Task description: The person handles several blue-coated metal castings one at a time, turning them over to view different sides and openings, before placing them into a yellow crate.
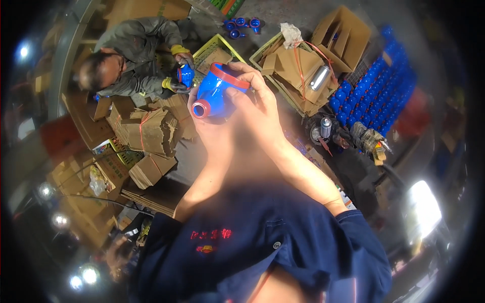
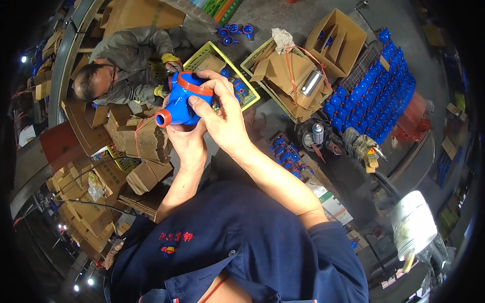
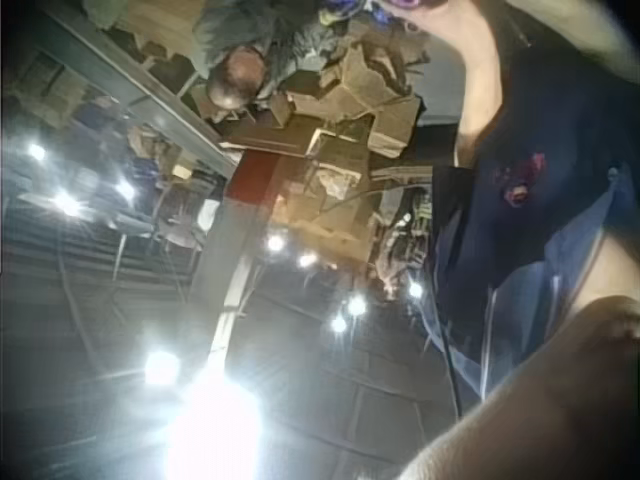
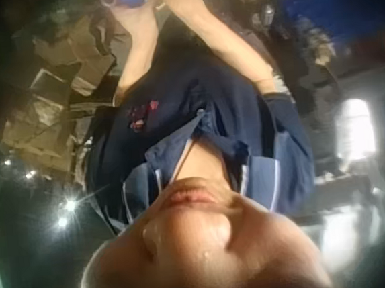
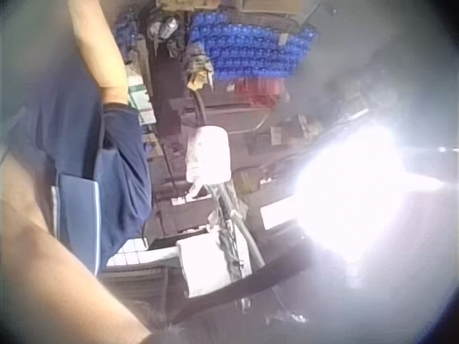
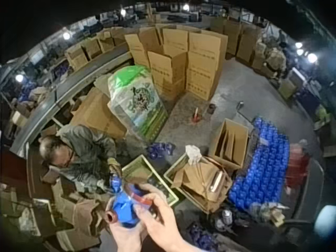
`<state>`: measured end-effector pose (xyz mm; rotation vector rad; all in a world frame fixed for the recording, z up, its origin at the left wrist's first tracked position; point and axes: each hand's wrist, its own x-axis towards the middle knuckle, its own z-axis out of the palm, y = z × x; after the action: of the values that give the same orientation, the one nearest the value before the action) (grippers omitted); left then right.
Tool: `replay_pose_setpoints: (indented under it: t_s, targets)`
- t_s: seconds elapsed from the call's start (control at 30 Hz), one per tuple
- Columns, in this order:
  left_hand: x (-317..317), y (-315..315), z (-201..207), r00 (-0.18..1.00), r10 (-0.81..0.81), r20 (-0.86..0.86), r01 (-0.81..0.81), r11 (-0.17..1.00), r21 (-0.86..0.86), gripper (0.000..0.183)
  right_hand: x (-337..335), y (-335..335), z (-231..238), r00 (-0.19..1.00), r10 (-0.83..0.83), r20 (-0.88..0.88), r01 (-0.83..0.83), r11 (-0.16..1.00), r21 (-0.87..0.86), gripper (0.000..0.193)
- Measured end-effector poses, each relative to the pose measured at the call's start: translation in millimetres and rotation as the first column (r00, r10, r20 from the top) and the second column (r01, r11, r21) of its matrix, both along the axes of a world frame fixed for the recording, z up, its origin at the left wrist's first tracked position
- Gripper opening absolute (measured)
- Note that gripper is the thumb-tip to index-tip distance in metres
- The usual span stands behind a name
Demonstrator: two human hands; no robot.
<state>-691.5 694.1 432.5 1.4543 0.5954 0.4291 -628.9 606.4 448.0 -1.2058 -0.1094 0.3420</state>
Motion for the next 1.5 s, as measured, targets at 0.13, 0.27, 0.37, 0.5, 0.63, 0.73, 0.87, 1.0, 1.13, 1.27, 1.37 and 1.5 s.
replay_pose_setpoints:
  t_s: [0.13,0.27,0.37,0.5,0.63,0.73,0.87,1.0,1.13,1.27,1.37,1.5]
  targets:
    - [4.5,-5.9,4.3,1.0,0.012,-0.028,-0.012,1.0,0.023,0.089,6.0,2.6,3.2,1.0,-0.013,0.01,0.013,1.0,-0.003,0.019]
    - [9.0,-13.8,14.3,0.996,0.084,-0.025,-0.08,0.989,0.12,0.086,13.0,4.3,7.8,0.994,0.036,-0.101,-0.025,0.994,0.108,0.015]
    - [11.2,-16.9,15.1,0.986,0.151,-0.075,-0.13,0.963,0.235,0.088,17.3,3.7,4.1,0.963,0.106,-0.247,-0.04,0.965,0.26,0.012]
    - [13.1,-21.7,20.3,0.982,0.177,-0.067,-0.15,0.944,0.295,0.094,18.9,4.4,0.5,0.915,0.164,-0.368,-0.01,0.922,0.387,0.011]
    - [11.5,-23.4,20.6,0.981,0.19,-0.038,-0.17,0.938,0.303,0.094,19.5,4.5,4.6,0.894,0.203,-0.399,-0.014,0.903,0.429,0.011]
    - [12.1,-25.4,22.8,0.976,0.214,-0.032,-0.196,0.938,0.287,0.094,19.3,5.1,5.3,0.906,0.21,-0.368,-0.039,0.906,0.421,0.01]
    - [6.3,-24.8,21.7,0.974,0.225,-0.035,-0.178,0.851,0.494,0.094,16.5,7.4,5.7,0.932,0.218,-0.289,-0.087,0.909,0.407,0.012]
    - [1.9,-24.2,21.0,0.972,0.237,-0.011,-0.202,0.85,0.487,0.095,13.7,8.1,10.2,0.939,0.222,-0.262,-0.106,0.914,0.392,0.014]
    - [-6.2,-22.3,20.3,0.973,0.232,-0.004,-0.198,0.841,0.504,0.095,8.2,8.7,13.0,0.944,0.22,-0.247,-0.113,0.916,0.385,0.015]
    - [-14.5,-21.4,18.9,0.969,0.245,-0.025,-0.195,0.824,0.531,0.096,2.0,6.1,15.2,0.934,0.214,-0.287,-0.097,0.923,0.373,0.013]
    - [-15.0,-19.5,26.1,0.972,0.234,-0.036,-0.192,0.869,0.456,0.097,0.1,1.5,12.9,0.943,0.229,-0.242,-0.132,0.923,0.36,0.006]
    - [-17.7,-5.4,37.7,0.973,0.178,0.145,-0.171,0.984,-0.06,0.08,6.7,-12.1,22.8,0.964,0.203,-0.17,-0.132,0.924,0.358,0.034]
